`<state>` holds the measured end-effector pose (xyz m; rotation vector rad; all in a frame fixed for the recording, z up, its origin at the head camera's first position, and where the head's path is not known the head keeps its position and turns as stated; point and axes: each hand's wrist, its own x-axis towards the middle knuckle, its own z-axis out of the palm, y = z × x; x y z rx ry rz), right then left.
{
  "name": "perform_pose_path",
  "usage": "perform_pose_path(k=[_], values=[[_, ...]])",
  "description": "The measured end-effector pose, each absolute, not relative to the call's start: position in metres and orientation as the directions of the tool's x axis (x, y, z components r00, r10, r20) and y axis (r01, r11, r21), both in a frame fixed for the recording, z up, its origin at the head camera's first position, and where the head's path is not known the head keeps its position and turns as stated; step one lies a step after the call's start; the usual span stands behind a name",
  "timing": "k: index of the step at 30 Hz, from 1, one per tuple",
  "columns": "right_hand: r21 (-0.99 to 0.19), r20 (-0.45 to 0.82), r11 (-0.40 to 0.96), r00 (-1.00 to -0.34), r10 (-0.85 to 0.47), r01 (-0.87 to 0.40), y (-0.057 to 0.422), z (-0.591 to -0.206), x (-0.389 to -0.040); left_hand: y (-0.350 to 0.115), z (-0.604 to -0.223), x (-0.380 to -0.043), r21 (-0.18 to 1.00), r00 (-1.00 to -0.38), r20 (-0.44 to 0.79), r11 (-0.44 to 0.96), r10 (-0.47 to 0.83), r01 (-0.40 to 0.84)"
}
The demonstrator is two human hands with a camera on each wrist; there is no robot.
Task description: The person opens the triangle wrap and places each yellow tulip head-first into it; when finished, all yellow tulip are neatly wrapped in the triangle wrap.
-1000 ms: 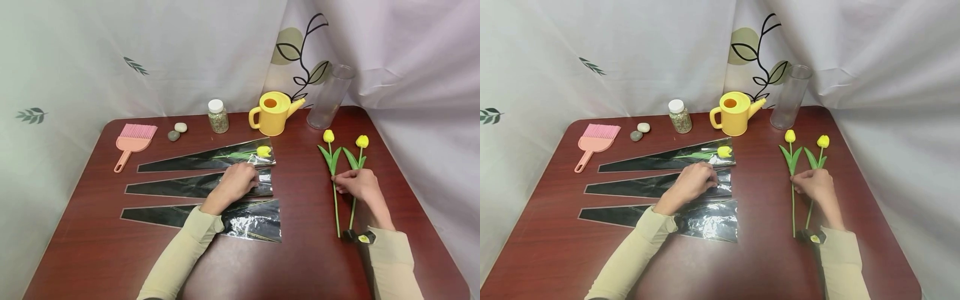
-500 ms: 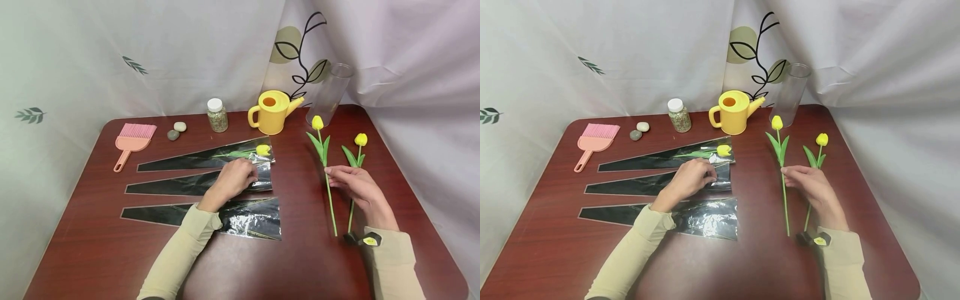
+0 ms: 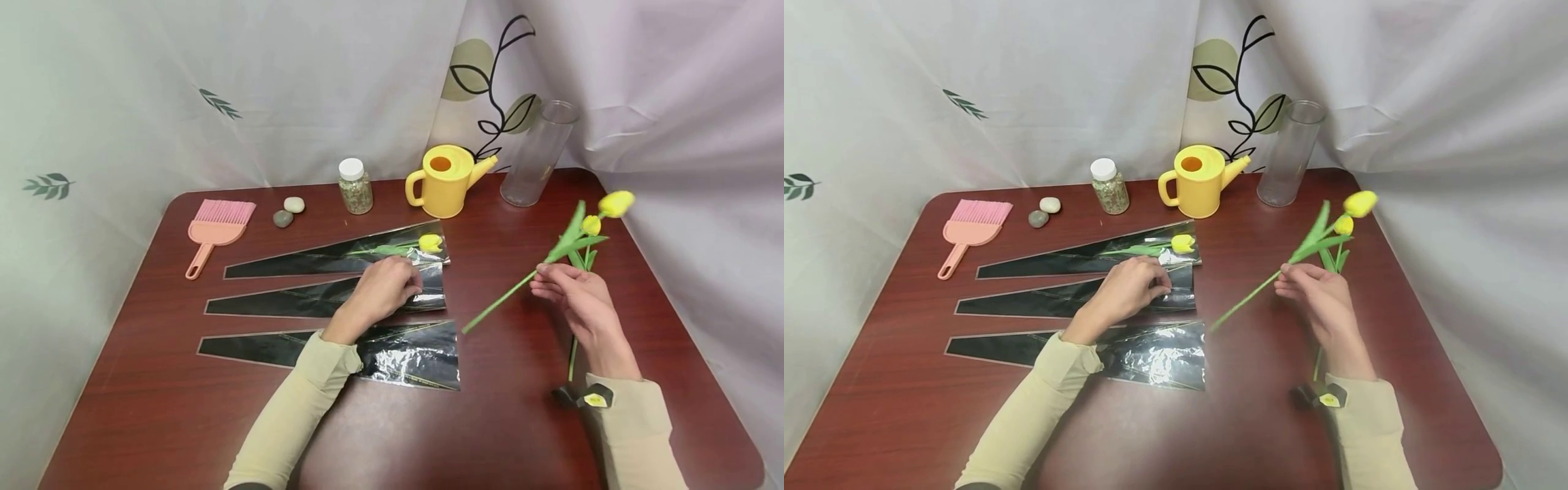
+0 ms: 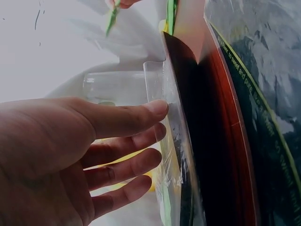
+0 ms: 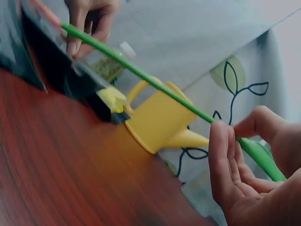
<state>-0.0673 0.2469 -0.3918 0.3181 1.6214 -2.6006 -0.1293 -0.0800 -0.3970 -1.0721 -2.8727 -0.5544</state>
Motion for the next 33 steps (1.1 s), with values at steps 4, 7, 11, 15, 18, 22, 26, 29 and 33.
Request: perform_pose_path(k=[4,7,11,15,18,22,26,29,33], values=[[-0.889,-0.169,-0.450,-0.973,0.159,0.081,0.250,-0.396,-0.067,-0.080,-0.397,-0.130,0.325,-0.764,0.147,0.699,0.628,0.637],[-0.878,-0.176,-0.474,-0.965,0.192,0.066,0.247,-0.402,-0.068,-0.079,-0.396,-0.130,0.327,-0.763,0.149,0.697,0.629,0.638],[-0.857,-0.208,-0.509,-0.956,0.206,0.077,0.229,-0.410,-0.071,-0.079,-0.396,-0.130,0.328,-0.762,0.160,0.694,0.627,0.640],[-0.833,-0.275,-0.542,-0.933,0.230,0.112,0.196,-0.418,-0.075,-0.079,-0.396,-0.129,0.327,-0.761,0.175,0.692,0.624,0.643],[-0.814,-0.367,-0.548,-0.902,0.226,0.193,0.171,-0.423,-0.077,-0.078,-0.395,-0.129,0.324,-0.761,0.179,0.693,0.624,0.644],[-0.780,-0.493,-0.519,-0.854,0.167,0.349,0.143,-0.426,-0.078,-0.079,-0.395,-0.129,0.319,-0.764,0.176,0.698,0.620,0.640],[-0.744,-0.573,-0.470,-0.815,0.085,0.474,0.128,-0.427,-0.078,-0.080,-0.394,-0.130,0.317,-0.768,0.163,0.705,0.619,0.635],[-0.729,-0.592,-0.432,-0.806,0.008,0.531,0.123,-0.426,-0.078,-0.080,-0.393,-0.130,0.315,-0.769,0.152,0.707,0.622,0.634],[-0.730,-0.577,-0.389,-0.812,-0.092,0.562,0.123,-0.425,-0.078,-0.082,-0.394,-0.130,0.309,-0.768,0.142,0.709,0.624,0.633]])
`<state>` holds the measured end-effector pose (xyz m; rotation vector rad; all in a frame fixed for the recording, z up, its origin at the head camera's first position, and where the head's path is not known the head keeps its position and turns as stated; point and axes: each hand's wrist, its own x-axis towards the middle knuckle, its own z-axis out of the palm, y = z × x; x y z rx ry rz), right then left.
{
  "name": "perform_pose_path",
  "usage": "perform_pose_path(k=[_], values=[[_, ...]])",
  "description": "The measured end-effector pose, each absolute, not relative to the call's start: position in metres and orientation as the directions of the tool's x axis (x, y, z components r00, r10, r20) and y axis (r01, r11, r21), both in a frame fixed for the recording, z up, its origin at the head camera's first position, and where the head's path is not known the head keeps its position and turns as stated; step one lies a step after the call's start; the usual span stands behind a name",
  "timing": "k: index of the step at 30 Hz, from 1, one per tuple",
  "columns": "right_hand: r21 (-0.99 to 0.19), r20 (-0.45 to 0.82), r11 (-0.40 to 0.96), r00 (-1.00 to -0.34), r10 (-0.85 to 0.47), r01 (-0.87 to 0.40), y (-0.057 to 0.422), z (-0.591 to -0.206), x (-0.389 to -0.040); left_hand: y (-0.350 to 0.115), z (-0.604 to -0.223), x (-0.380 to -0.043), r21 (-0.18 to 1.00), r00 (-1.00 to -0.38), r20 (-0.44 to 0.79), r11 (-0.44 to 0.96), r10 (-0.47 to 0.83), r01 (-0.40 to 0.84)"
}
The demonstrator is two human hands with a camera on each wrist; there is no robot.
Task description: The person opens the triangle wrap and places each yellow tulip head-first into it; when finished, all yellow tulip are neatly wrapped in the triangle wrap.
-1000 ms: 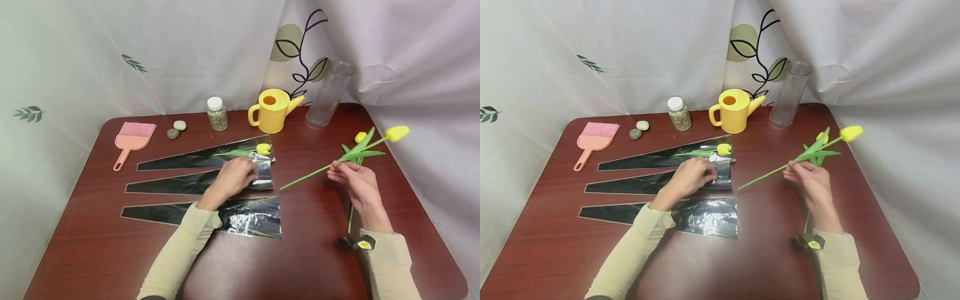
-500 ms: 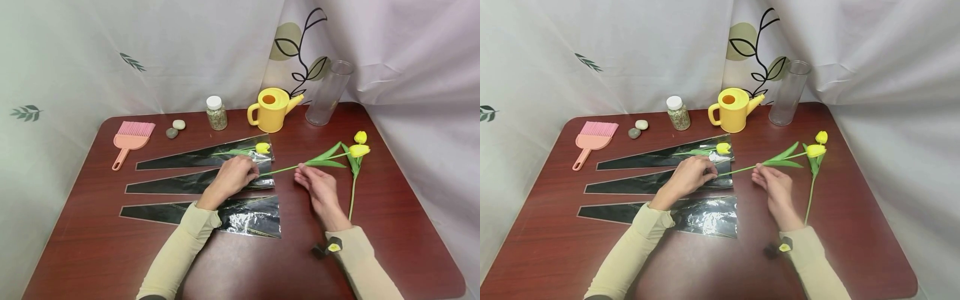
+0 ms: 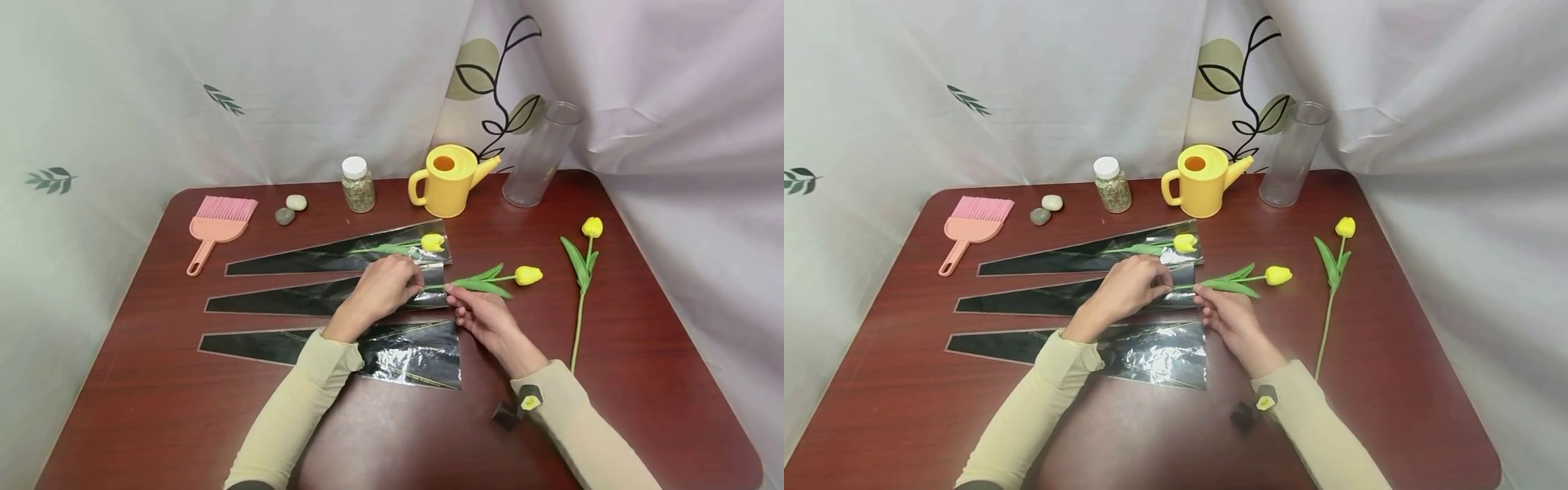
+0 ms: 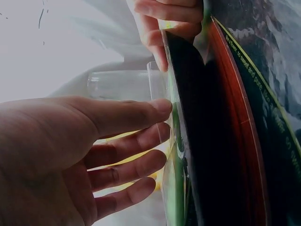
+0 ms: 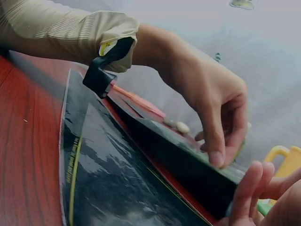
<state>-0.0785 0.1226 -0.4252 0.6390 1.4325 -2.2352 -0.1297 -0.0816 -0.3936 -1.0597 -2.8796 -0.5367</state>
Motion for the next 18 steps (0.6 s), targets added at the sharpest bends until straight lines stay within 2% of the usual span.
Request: perform_pose_path(k=[6,11,15,18], values=[[-0.765,-0.536,-0.311,-0.826,-0.177,0.564,0.136,-0.425,-0.077,-0.081,-0.395,-0.130,0.301,-0.762,0.137,0.706,0.633,0.641],[-0.855,-0.456,-0.176,-0.869,-0.192,0.488,0.162,-0.415,-0.078,-0.080,-0.395,-0.130,0.297,-0.757,0.149,0.701,0.636,0.648],[-0.954,-0.300,0.055,-0.943,-0.146,0.295,0.186,-0.406,-0.082,-0.080,-0.396,-0.130,0.294,-0.757,0.146,0.703,0.637,0.648],[-0.954,-0.130,0.287,-0.984,-0.121,0.091,0.202,-0.402,-0.085,-0.081,-0.396,-0.130,0.294,-0.757,0.137,0.704,0.638,0.647]])
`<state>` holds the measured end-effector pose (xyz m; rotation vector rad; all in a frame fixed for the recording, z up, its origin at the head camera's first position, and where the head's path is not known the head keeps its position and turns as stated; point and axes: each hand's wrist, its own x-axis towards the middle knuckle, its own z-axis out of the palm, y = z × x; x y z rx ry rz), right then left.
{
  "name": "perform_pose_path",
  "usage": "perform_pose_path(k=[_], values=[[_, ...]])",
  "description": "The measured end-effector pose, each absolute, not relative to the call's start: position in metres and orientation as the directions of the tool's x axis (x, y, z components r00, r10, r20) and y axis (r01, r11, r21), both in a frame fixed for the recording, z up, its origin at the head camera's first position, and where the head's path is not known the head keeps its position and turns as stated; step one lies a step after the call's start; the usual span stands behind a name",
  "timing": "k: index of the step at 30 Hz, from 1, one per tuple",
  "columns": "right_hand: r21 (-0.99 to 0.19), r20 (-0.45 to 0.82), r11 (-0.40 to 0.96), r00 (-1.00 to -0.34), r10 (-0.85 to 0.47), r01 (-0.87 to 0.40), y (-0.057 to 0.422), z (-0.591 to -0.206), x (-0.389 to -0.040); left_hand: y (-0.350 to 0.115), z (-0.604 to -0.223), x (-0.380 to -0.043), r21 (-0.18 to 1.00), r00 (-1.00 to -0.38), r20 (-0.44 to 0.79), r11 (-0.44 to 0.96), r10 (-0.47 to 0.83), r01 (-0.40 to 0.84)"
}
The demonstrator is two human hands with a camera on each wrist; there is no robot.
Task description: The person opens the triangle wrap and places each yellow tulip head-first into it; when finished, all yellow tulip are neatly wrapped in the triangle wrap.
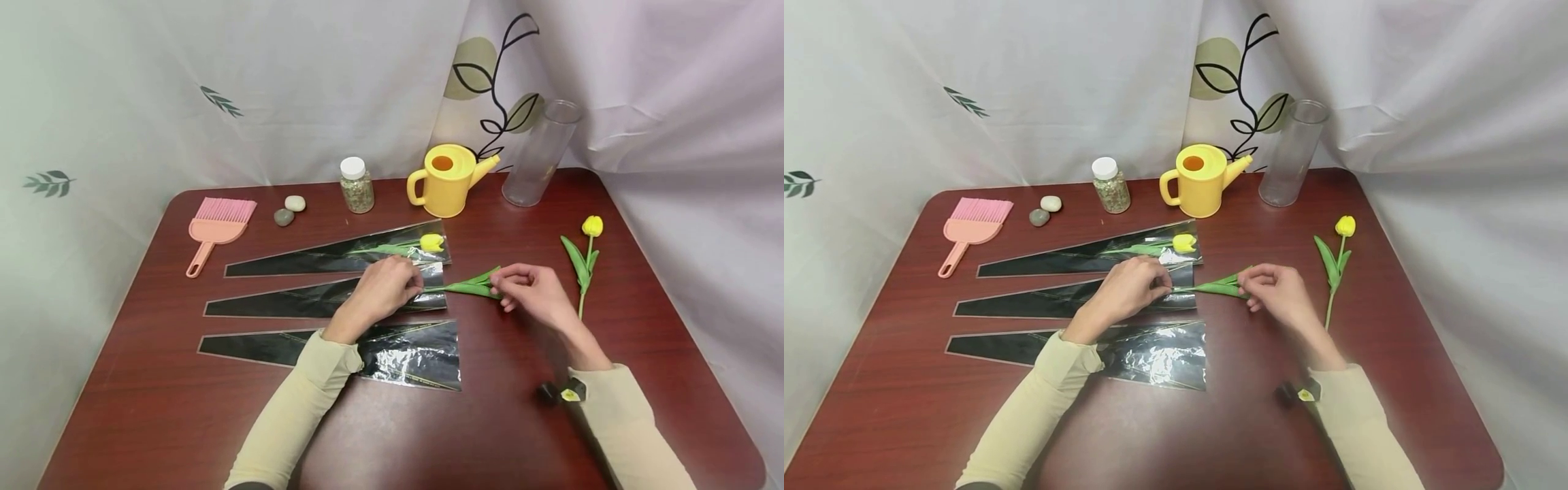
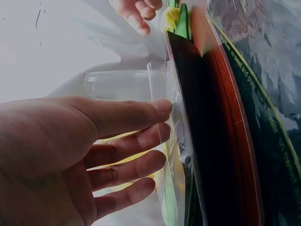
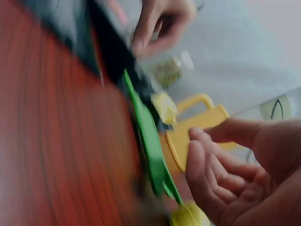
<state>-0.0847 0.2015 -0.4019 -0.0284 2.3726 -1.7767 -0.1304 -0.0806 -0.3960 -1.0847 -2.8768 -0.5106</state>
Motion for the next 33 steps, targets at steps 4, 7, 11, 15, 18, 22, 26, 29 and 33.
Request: perform_pose_path(k=[4,7,11,15,18,22,26,29,33], values=[[-0.801,0.096,0.575,-0.985,-0.146,-0.163,0.211,-0.403,-0.088,-0.081,-0.396,-0.131,0.298,-0.760,0.130,0.705,0.637,0.643],[-0.625,0.267,0.705,-0.940,-0.211,-0.336,0.212,-0.408,-0.091,-0.081,-0.396,-0.131,0.303,-0.759,0.134,0.703,0.637,0.643],[-0.421,0.402,0.758,-0.851,-0.338,-0.499,0.212,-0.416,-0.095,-0.081,-0.396,-0.131,0.308,-0.759,0.137,0.701,0.636,0.643],[-0.301,0.417,0.771,-0.804,-0.423,-0.562,0.213,-0.420,-0.099,-0.081,-0.396,-0.131,0.307,-0.761,0.134,0.703,0.635,0.641],[-0.248,0.410,0.774,-0.787,-0.461,-0.582,0.214,-0.422,-0.101,-0.081,-0.396,-0.131,0.307,-0.760,0.136,0.703,0.635,0.642],[-0.221,0.398,0.763,-0.771,-0.498,-0.607,0.217,-0.422,-0.103,-0.081,-0.396,-0.131,0.304,-0.758,0.141,0.701,0.637,0.645],[-0.231,0.389,0.742,-0.759,-0.523,-0.630,0.218,-0.422,-0.104,-0.080,-0.397,-0.132,0.302,-0.758,0.142,0.701,0.637,0.646],[-0.284,0.372,0.710,-0.756,-0.538,-0.645,0.213,-0.419,-0.107,-0.080,-0.397,-0.132,0.303,-0.757,0.144,0.700,0.637,0.647],[-0.426,0.338,0.632,-0.761,-0.553,-0.648,0.197,-0.418,-0.113,-0.078,-0.396,-0.131,0.317,-0.752,0.148,0.690,0.642,0.651]])
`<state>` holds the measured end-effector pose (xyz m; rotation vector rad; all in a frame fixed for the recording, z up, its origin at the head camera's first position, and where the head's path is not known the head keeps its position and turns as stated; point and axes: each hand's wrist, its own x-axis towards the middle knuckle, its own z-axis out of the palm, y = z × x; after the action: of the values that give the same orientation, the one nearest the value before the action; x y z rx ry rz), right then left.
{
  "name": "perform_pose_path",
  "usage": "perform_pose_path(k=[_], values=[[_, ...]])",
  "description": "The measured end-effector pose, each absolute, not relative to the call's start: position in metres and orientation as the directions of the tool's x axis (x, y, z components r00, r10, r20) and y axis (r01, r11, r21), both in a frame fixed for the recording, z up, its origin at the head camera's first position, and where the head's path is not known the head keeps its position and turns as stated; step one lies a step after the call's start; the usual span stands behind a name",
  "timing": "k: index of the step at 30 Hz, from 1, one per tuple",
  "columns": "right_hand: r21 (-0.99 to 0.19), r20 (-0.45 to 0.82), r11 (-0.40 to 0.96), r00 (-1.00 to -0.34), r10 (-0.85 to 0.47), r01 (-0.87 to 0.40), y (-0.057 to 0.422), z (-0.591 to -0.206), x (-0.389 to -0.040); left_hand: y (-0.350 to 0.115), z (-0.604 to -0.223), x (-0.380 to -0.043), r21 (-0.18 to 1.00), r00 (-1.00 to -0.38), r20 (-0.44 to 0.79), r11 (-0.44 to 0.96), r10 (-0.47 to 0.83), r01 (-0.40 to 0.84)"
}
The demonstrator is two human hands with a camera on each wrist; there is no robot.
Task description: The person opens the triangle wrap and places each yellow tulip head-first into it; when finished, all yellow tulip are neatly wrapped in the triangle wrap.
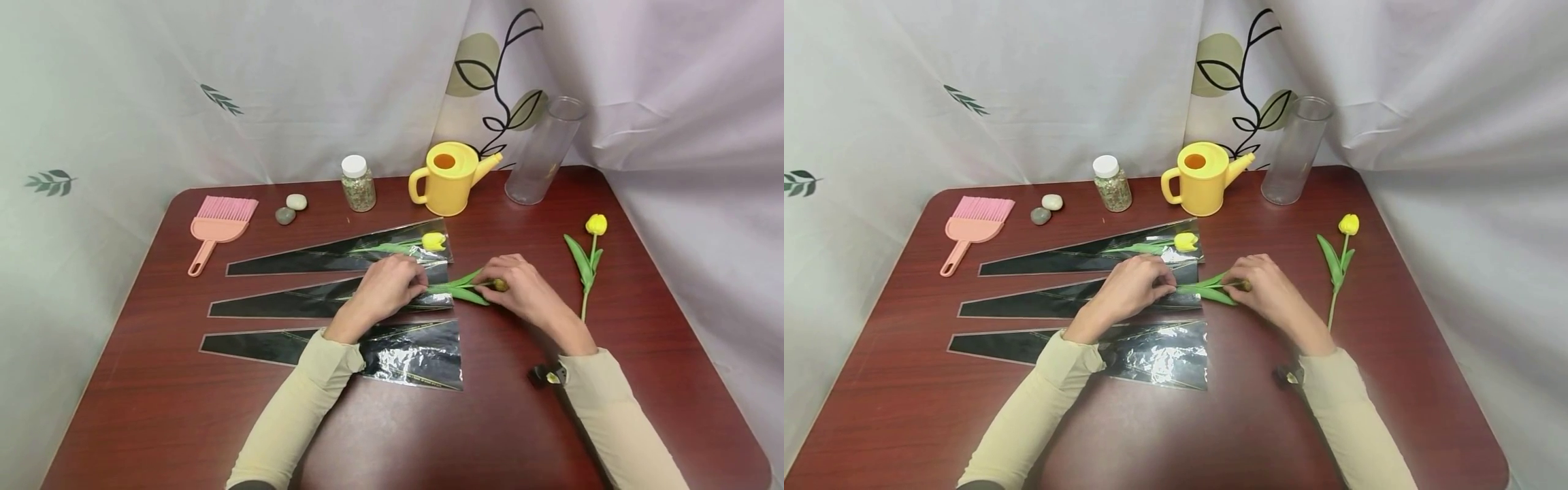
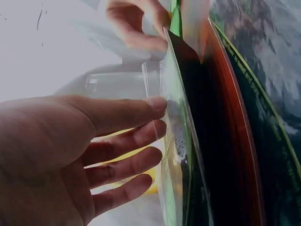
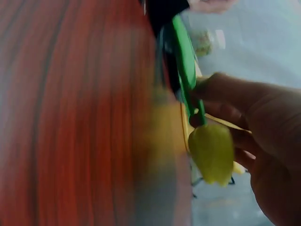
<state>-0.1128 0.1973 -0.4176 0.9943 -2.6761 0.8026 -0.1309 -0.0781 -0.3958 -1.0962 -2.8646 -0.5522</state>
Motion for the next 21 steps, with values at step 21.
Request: perform_pose_path(k=[21], values=[[-0.671,0.218,0.663,-0.944,-0.249,-0.330,0.179,-0.415,-0.110,-0.078,-0.393,-0.130,0.338,-0.758,0.130,0.690,0.639,0.640]])
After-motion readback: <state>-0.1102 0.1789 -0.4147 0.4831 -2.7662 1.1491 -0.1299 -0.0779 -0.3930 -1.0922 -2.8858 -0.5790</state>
